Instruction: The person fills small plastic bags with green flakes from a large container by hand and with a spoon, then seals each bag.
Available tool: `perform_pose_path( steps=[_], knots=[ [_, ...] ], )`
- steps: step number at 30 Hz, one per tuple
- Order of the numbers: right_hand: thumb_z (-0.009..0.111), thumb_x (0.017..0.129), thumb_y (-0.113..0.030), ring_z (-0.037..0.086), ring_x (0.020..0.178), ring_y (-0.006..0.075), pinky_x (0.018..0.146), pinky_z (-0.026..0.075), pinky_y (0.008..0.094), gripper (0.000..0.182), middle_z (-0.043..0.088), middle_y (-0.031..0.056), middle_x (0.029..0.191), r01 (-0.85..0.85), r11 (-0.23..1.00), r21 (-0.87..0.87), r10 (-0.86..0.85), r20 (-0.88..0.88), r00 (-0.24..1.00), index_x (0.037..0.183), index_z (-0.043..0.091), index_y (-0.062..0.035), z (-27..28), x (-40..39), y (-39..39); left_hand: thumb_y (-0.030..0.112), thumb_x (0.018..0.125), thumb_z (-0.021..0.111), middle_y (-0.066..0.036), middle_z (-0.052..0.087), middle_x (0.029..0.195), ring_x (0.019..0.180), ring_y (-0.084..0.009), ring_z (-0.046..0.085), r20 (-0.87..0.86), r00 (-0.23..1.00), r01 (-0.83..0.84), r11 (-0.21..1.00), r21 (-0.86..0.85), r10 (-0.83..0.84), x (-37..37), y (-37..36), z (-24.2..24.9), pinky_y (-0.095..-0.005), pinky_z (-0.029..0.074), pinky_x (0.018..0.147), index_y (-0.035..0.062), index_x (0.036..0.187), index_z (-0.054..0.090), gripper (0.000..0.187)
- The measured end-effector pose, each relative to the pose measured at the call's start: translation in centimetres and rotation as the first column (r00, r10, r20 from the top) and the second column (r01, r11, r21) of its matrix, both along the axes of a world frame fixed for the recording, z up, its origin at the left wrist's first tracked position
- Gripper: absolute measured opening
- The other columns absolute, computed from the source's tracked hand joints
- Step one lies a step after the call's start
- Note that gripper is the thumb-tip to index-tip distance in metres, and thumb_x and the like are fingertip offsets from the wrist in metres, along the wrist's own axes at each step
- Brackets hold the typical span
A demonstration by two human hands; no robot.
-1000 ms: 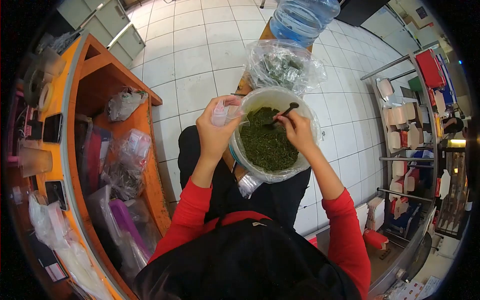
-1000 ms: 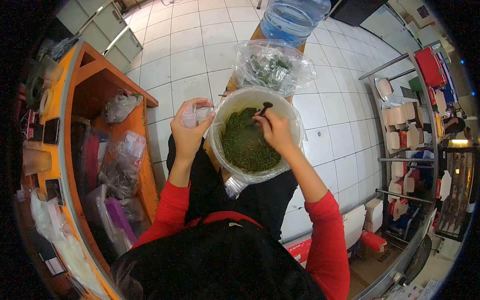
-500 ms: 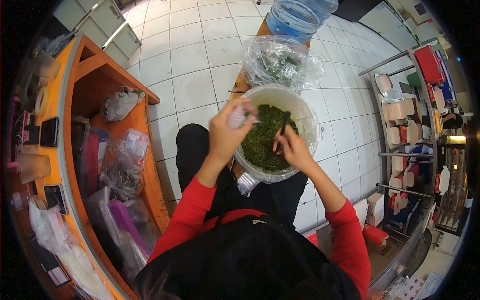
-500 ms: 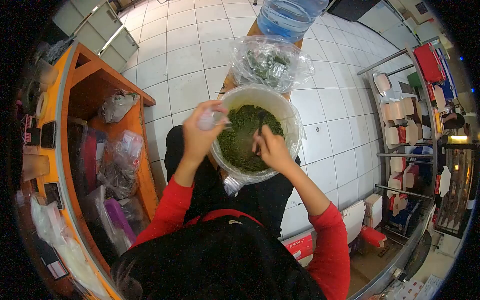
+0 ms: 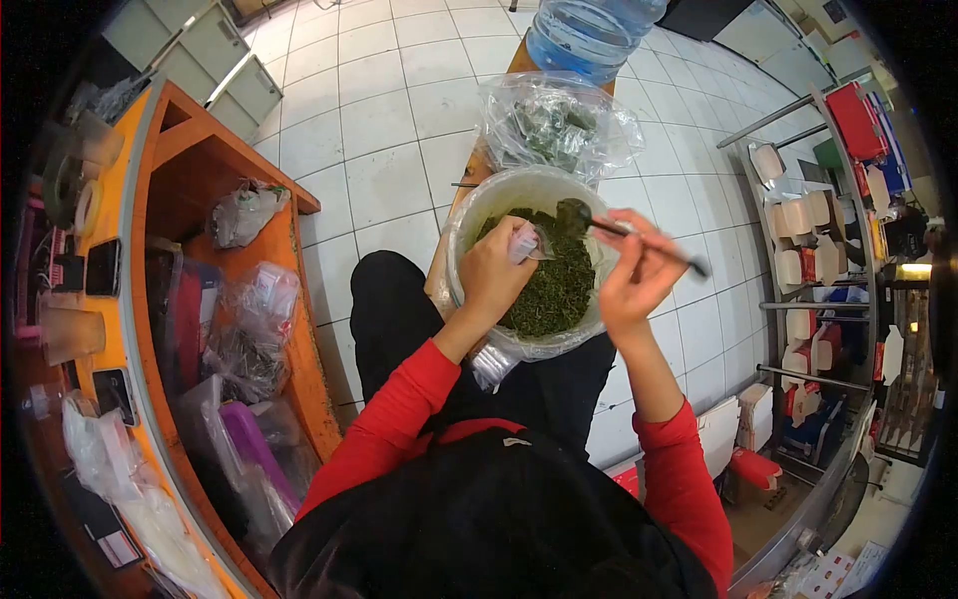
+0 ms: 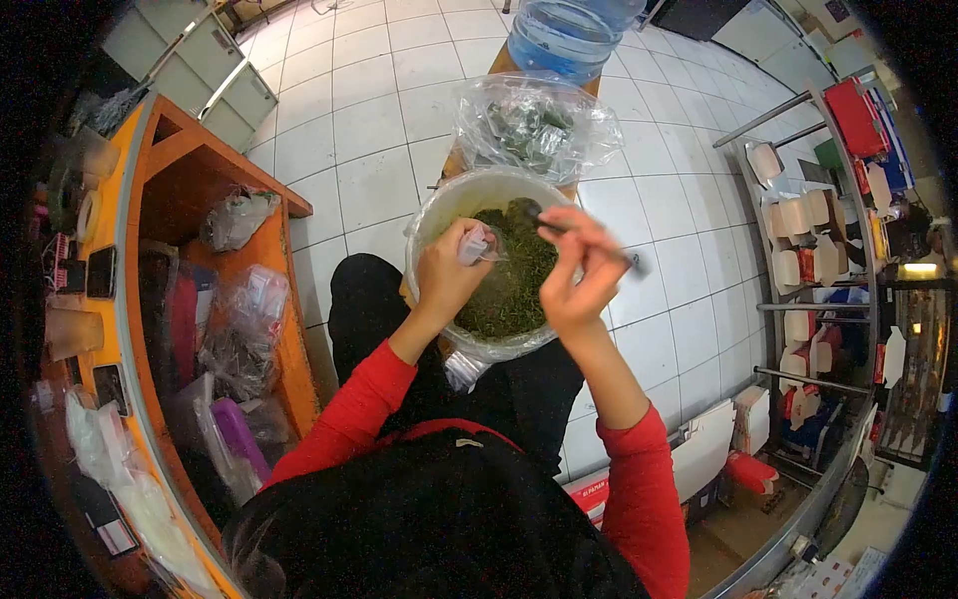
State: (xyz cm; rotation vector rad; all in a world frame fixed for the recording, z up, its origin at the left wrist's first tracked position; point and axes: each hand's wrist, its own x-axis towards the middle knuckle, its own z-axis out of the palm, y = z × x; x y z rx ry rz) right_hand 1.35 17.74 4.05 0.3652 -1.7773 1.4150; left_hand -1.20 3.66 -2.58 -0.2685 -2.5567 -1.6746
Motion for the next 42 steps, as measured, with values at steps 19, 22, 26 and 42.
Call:
perform_pose_path(
  steps=[19,22,26,42],
  knots=[
    [0.071,0.07,-0.007,0.045,0.119,0.0367,0.095,0.041,0.046,0.022,0.05,0.0133,0.122,-0.123,0.838,0.532,-0.085,0.35,0.933,0.091,0.064,-0.0093,-1.6,1.6,0.2,0.007,0.064,0.075,-0.009,0.065,0.097,0.09,-0.0295,0.064,-0.155,0.987,-0.037,0.998,0.056,0.046,0.9,0.1,1.1,-0.0378,0.05,0.075,0.0085,0.105,0.057,0.044],
    [0.071,0.067,-0.005,0.044,0.118,0.0361,0.098,0.036,0.0457,0.015,0.052,0.0121,0.117,0.033,0.792,0.61,-0.184,0.186,0.965,0.08,0.066,-0.0101,-0.9,0.9,-0.2,0.01,0.065,0.077,-0.012,0.063,0.108,0.103,-0.0314,0.06,-0.196,0.973,-0.093,0.982,0.164,0.125,0.9,-0.1,2.9,-0.0384,0.048,0.085,0.0066,0.117,0.055,0.057],
    [0.071,0.066,-0.006,0.046,0.114,0.0318,0.093,0.034,0.0442,0.015,0.054,0.0074,0.11,0.097,0.737,0.669,-0.223,0.105,0.969,0.079,0.066,-0.0116,0.2,0.2,0.6,0.015,0.066,0.081,-0.016,0.057,0.123,0.117,-0.032,0.052,-0.147,0.988,0.005,0.96,0.279,0.037,0.3,-1.2,2.8,-0.038,0.042,0.096,0.0042,0.129,0.049,0.071],
    [0.072,0.076,-0.002,0.059,0.079,0.0134,0.074,0.044,0.0255,0.008,0.065,0.0059,0.082,0.109,0.987,-0.115,-0.03,0.54,0.841,0.08,0.066,0.0012,-3.9,2.1,-0.1,0.009,0.086,0.065,-0.005,0.068,0.08,0.074,-0.0096,0.061,0.161,0.953,0.094,0.759,0.644,-0.255,1.4,-1.3,2.7,-0.0231,0.047,0.07,-0.0013,0.089,0.066,0.01]
  ],
)
